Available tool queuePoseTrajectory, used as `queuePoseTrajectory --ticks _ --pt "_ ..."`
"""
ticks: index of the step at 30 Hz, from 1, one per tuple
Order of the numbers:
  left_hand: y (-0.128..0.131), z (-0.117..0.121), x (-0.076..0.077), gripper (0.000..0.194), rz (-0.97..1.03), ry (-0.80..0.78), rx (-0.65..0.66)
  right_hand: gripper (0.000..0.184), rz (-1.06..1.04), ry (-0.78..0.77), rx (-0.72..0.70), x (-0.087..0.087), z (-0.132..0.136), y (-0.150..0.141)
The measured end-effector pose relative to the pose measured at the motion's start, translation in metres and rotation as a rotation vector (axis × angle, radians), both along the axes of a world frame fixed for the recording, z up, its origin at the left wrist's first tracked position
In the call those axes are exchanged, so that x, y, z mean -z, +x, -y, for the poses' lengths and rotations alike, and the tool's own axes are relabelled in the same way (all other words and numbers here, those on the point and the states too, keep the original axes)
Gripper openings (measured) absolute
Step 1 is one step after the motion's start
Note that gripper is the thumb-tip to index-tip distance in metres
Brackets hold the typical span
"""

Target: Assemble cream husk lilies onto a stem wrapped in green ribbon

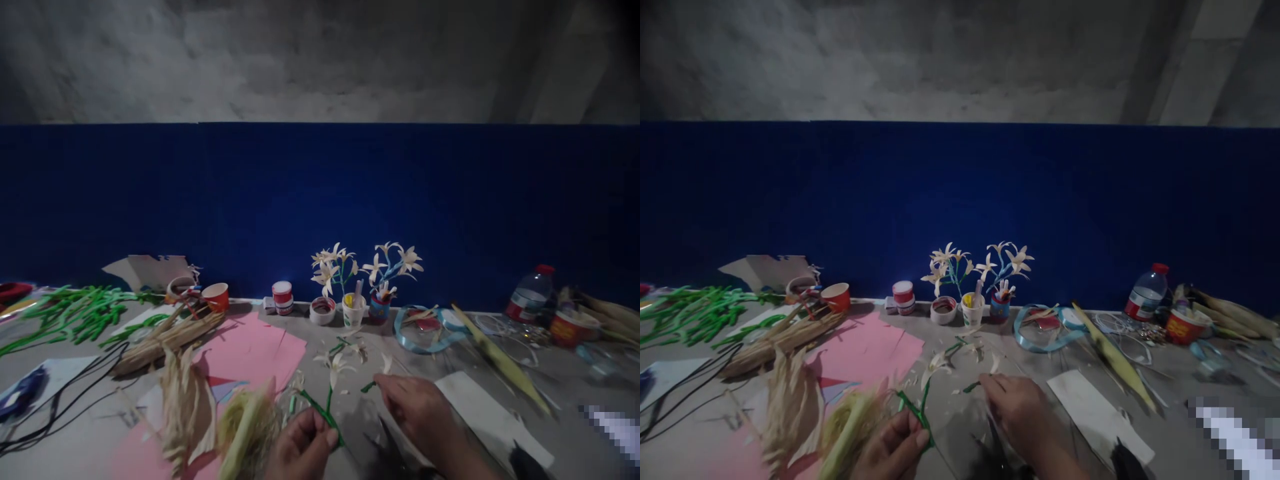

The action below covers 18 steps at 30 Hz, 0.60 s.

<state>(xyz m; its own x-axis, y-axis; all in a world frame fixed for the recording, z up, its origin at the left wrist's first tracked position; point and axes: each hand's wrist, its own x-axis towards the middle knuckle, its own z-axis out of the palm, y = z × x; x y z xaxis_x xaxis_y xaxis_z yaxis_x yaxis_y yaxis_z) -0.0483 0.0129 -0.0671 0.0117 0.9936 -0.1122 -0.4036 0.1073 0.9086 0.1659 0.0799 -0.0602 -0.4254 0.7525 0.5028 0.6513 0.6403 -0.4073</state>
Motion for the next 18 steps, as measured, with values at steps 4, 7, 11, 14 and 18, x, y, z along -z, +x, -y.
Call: queuePoseTrajectory --ticks 4,7,11,14,18 --pt "0.01 0.006 -0.015 0.048 -0.005 -0.021 0.118 0.034 -0.104 -0.024 -0.043 -0.021 0.039 0.004" --pt "0.017 0.011 -0.024 0.044 0.002 -0.017 0.134 0.019 -0.464 -0.256 -0.006 -0.038 0.062 -0.005" --pt "0.02 0.016 -0.031 0.04 0.004 -0.006 0.109 0.02 -0.876 -0.626 0.046 -0.049 0.078 -0.018" --pt "0.021 0.02 -0.035 0.038 -0.006 -0.004 0.117 0.026 -1.021 -0.704 0.061 -0.046 0.078 -0.023" --pt "0.024 0.023 -0.037 0.037 -0.002 0.009 0.098 0.03 -1.07 -0.732 -0.012 -0.041 0.072 -0.025"
